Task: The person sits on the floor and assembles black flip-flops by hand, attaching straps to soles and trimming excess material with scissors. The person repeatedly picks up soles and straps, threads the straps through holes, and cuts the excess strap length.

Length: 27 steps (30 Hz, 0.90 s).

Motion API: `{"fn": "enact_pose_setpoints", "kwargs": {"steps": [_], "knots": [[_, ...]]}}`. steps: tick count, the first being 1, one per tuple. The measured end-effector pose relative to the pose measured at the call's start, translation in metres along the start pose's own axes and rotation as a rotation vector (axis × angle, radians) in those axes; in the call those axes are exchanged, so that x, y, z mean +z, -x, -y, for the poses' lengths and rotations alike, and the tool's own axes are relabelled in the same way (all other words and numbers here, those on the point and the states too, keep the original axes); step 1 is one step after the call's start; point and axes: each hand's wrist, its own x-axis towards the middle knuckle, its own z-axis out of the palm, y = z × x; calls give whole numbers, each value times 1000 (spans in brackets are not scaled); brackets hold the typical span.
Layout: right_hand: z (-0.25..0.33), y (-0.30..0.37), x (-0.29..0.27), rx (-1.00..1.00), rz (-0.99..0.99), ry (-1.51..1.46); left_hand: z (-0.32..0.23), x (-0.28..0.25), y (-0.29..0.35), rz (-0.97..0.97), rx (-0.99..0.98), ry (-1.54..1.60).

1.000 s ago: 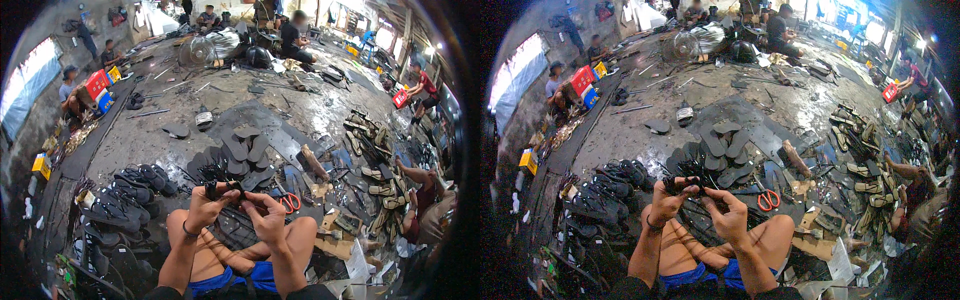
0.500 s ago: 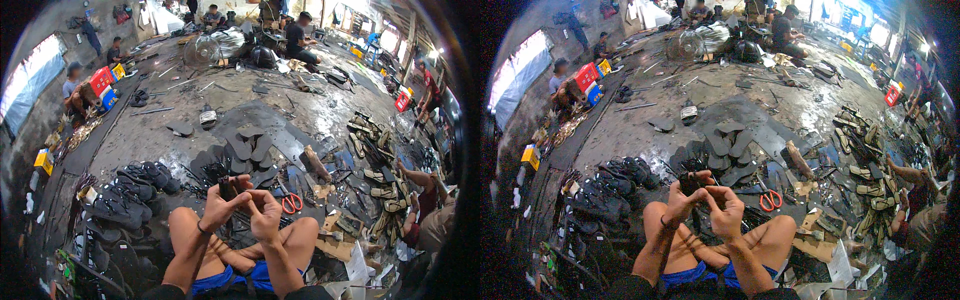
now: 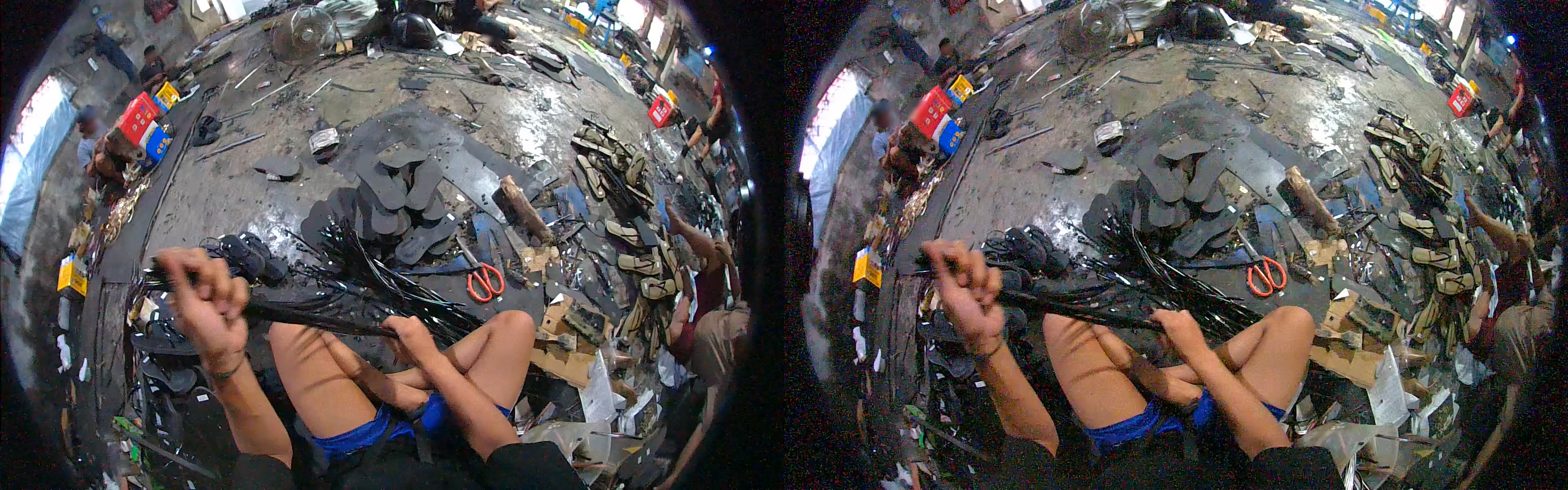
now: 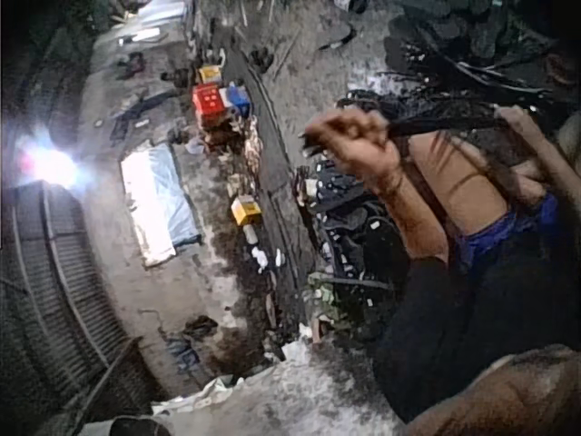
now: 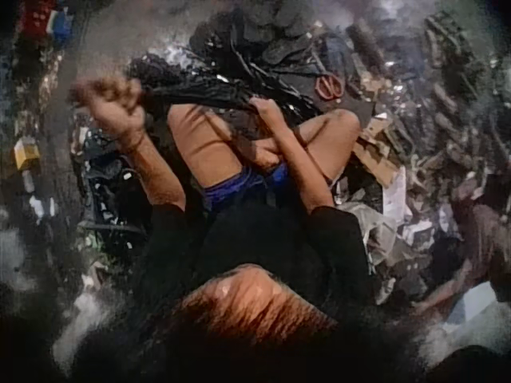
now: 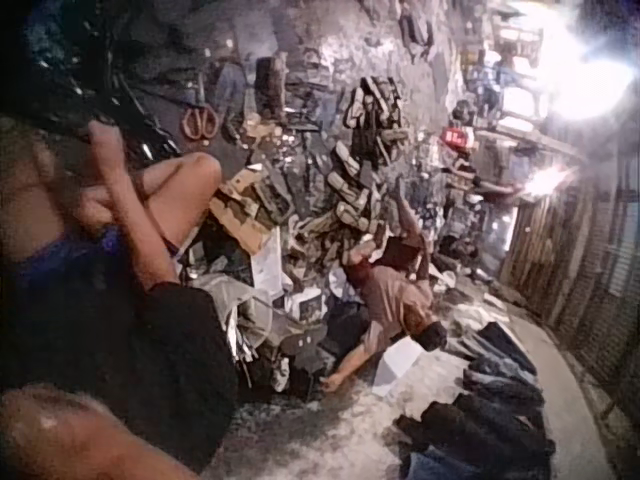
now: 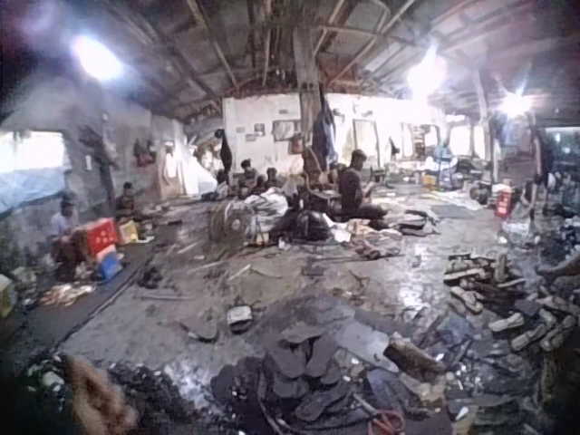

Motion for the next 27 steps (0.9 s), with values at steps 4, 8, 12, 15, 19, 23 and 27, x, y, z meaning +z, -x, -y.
{"fn": "enact_pose_setpoints", "kwargs": {"steps": [4, 8, 12, 15, 19, 23, 27], "knots": [[-32, -8, -11, 128, 61, 304, -24, -5, 4, -79, 87, -54], [-50, -32, -48, 94, 181, 340, -49, -44, -7, 0, 162, -13], [-95, -17, -92, 96, 558, 681, -124, -95, -23, 339, 246, 84], [-62, -85, -59, 188, 125, 343, -95, -69, -12, 298, 80, 135], [-68, -176, 40, 265, 3, 373, -3, -37, 0, 252, -308, 403], [-94, -183, 61, 336, 49, 348, 61, -24, 26, 4, -512, -102], [-75, -157, 15, 320, 7, 120, 117, -31, 23, -84, -790, -147]]}}
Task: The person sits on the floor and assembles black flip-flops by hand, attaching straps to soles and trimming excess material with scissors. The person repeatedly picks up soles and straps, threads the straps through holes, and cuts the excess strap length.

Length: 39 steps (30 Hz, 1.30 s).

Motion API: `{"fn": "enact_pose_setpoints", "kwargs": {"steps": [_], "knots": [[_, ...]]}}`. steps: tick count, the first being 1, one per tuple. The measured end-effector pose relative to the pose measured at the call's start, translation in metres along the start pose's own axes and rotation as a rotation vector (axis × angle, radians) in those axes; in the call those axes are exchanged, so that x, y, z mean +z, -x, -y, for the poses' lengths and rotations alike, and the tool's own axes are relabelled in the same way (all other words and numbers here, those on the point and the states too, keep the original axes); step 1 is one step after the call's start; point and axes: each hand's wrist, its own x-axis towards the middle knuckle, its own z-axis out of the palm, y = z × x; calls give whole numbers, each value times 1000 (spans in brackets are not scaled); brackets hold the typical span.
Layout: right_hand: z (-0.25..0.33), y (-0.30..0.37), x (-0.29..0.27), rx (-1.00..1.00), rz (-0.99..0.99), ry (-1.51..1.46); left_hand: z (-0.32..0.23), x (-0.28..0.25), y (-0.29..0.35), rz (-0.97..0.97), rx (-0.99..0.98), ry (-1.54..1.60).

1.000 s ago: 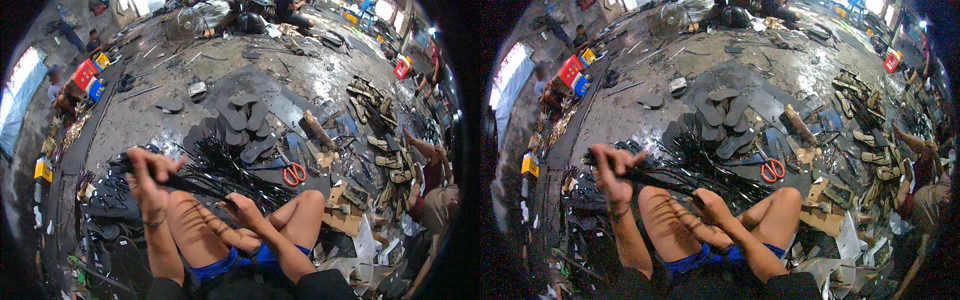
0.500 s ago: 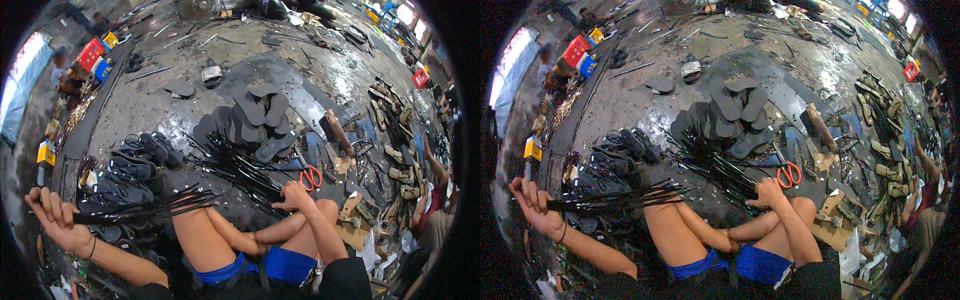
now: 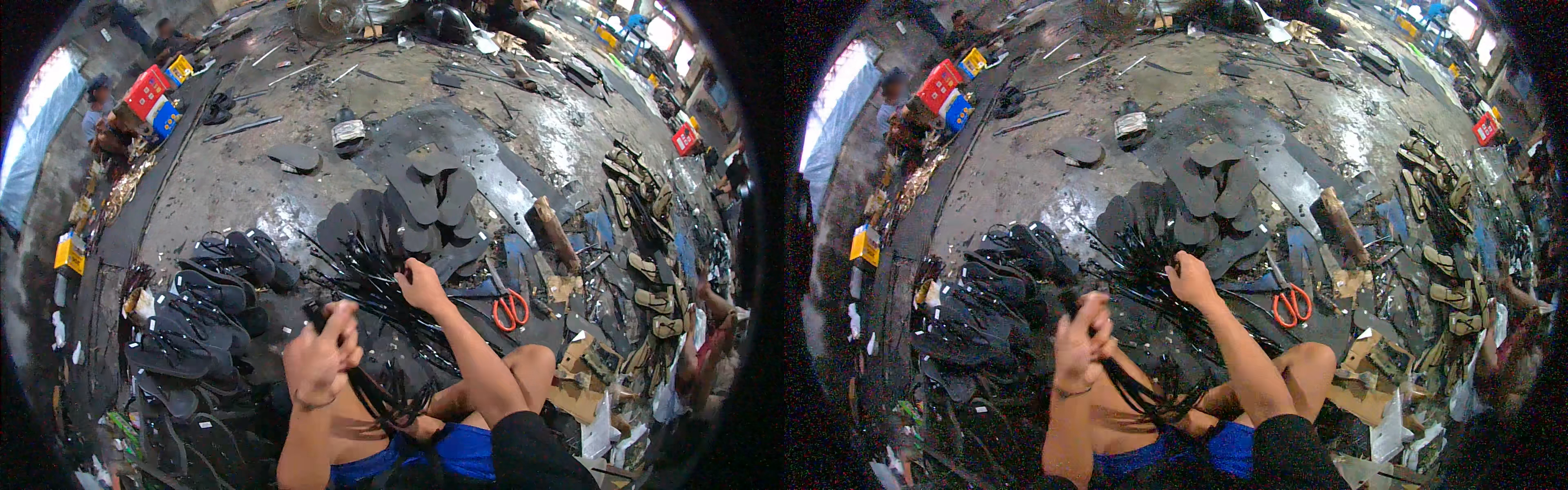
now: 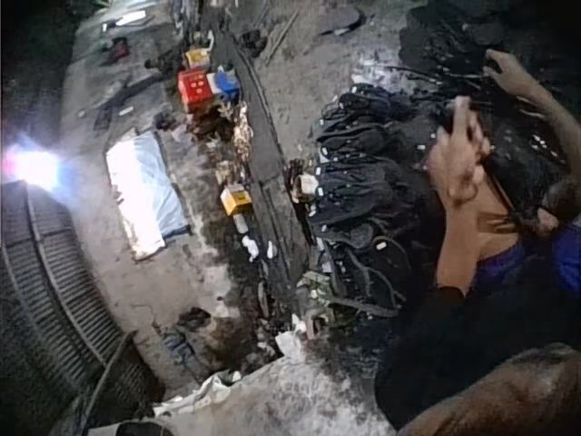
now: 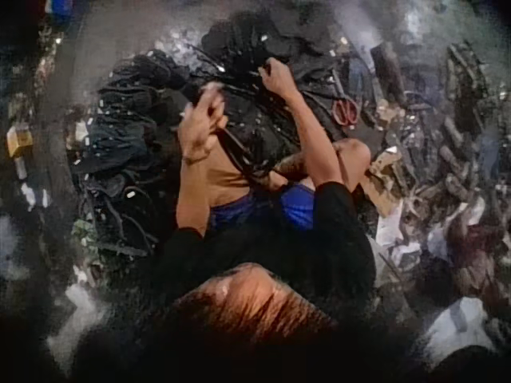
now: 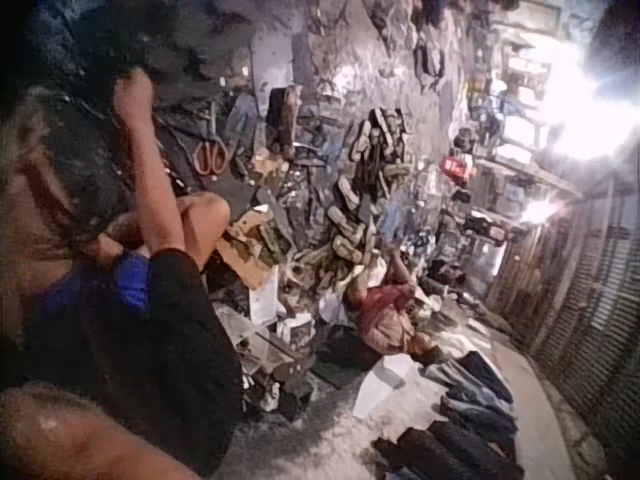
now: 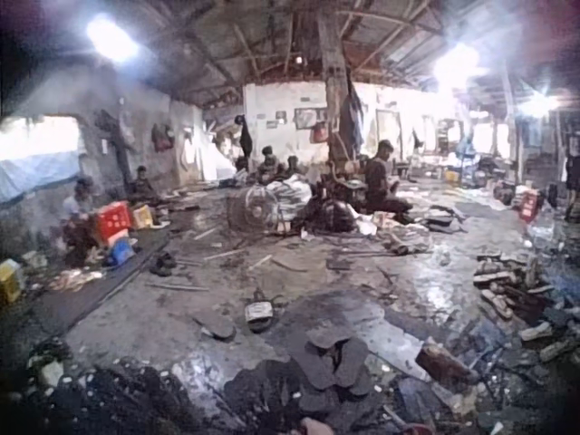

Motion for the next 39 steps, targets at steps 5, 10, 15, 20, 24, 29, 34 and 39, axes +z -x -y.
{"fn": "enact_pose_setpoints", "kwargs": {"steps": [5, 10, 15, 20, 24, 29, 34, 39], "knots": [[43, 41, -69, -64, -114, -486, 82, 8, -77, -44, 333, -333], [53, 71, -70, -175, -117, -324, 66, 27, -88, 155, 201, -137], [74, 116, -61, -109, 194, -389, 27, 6, -61, -7, 237, -86], [137, 123, -68, 62, -61, -899, 34, 10, -29, 60, 374, -121], [143, 126, -72, 68, -13, -846, 29, 9, -21, 62, 417, -133], [141, 134, -59, 36, -5, -871, 25, 12, -15, 42, 401, -203], [87, 150, -53, 88, 519, -501, -15, -39, 8, -392, 506, -54], [6, 82, 2, 4, 71, 174, -52, -85, 71, 134, 555, 323]]}}
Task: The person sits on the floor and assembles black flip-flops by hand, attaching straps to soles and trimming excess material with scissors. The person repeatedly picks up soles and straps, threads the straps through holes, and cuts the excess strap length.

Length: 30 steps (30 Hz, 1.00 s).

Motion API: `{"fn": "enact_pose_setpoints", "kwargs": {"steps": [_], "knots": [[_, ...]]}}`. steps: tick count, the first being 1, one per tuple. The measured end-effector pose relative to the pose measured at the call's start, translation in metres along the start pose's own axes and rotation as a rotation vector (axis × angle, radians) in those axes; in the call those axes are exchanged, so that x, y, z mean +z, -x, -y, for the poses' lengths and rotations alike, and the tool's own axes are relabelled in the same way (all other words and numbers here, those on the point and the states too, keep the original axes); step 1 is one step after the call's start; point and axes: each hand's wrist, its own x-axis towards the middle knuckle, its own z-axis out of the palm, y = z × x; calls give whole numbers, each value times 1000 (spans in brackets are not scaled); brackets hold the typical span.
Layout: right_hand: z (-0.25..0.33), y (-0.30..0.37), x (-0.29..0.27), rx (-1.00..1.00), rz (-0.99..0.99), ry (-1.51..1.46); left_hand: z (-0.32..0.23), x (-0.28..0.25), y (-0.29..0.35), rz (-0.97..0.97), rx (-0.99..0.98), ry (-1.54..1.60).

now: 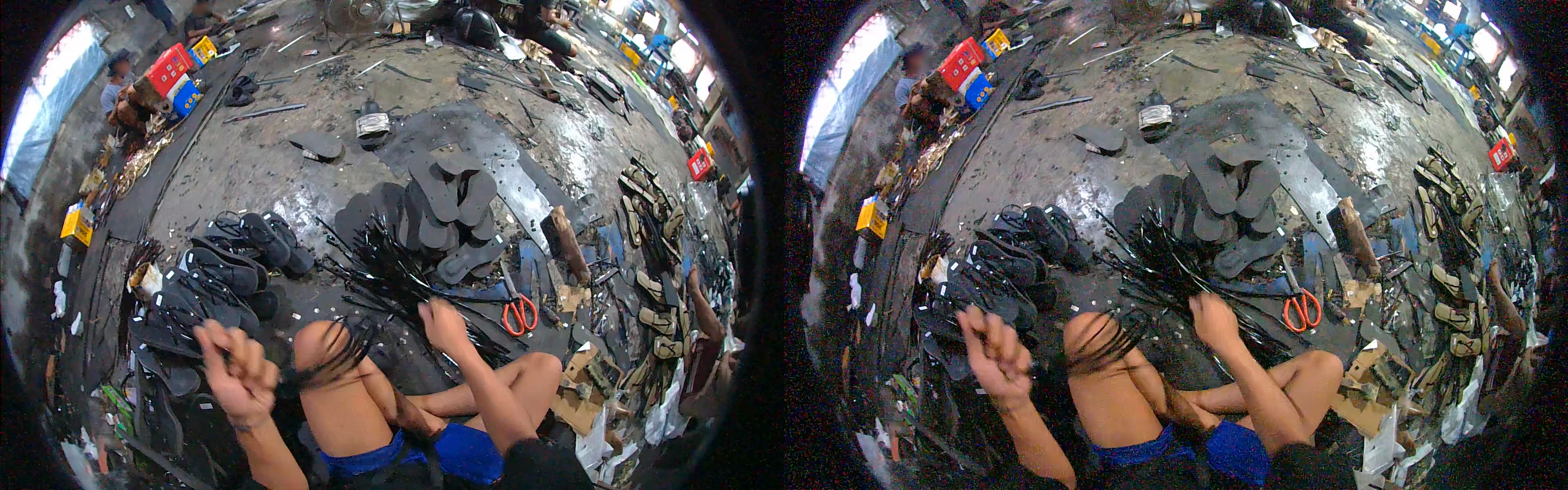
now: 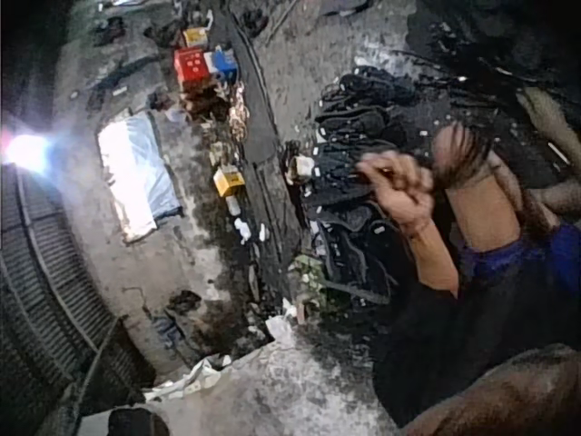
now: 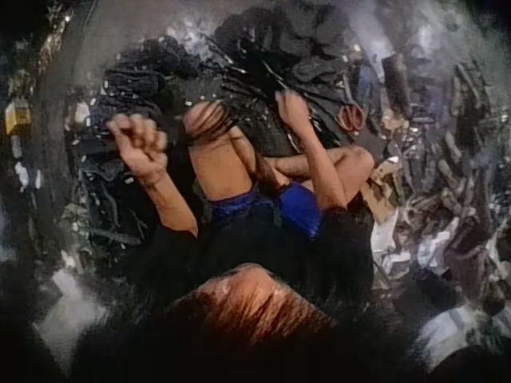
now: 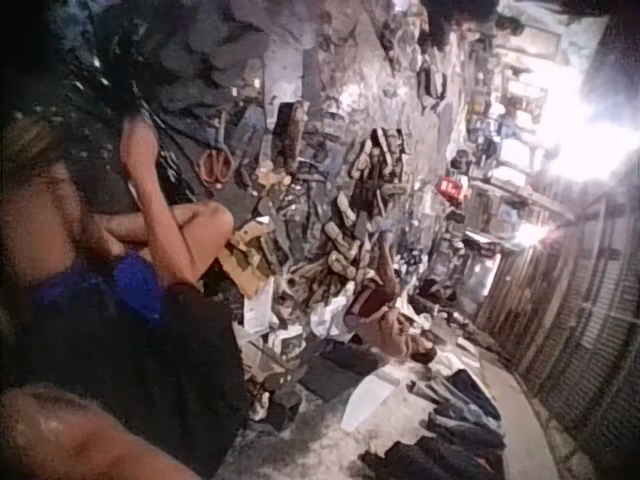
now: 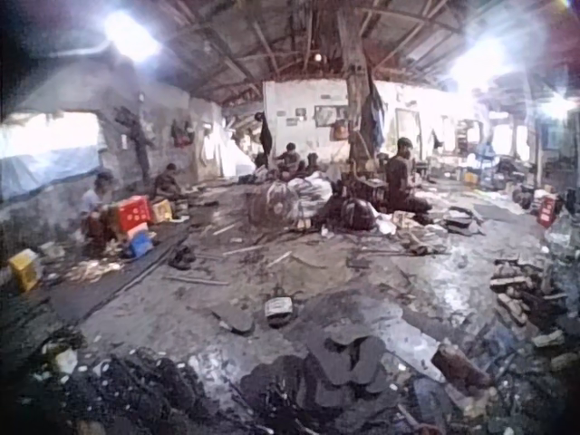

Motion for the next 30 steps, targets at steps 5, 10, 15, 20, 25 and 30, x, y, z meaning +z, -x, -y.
{"fn": "enact_pose_setpoints", "kwargs": {"steps": [5, 10, 15, 20, 25, 30], "knots": [[38, -152, 55, -190, -339, 200, 74, 15, 37, -22, -429, -12], [30, -151, 27, 53, -190, -348, 90, 30, 11, -221, -384, -343], [63, -44, -73, 50, -48, -942, 146, 39, -34, -180, -374, -373], [74, 36, -96, 70, -198, -1099, 171, 79, -43, -104, -331, -226], [93, 53, -106, 158, -281, -1025, 164, 60, -30, 50, -280, -489], [94, 61, -106, 127, -231, -1003, 159, 59, -21, 165, -217, -635]]}}
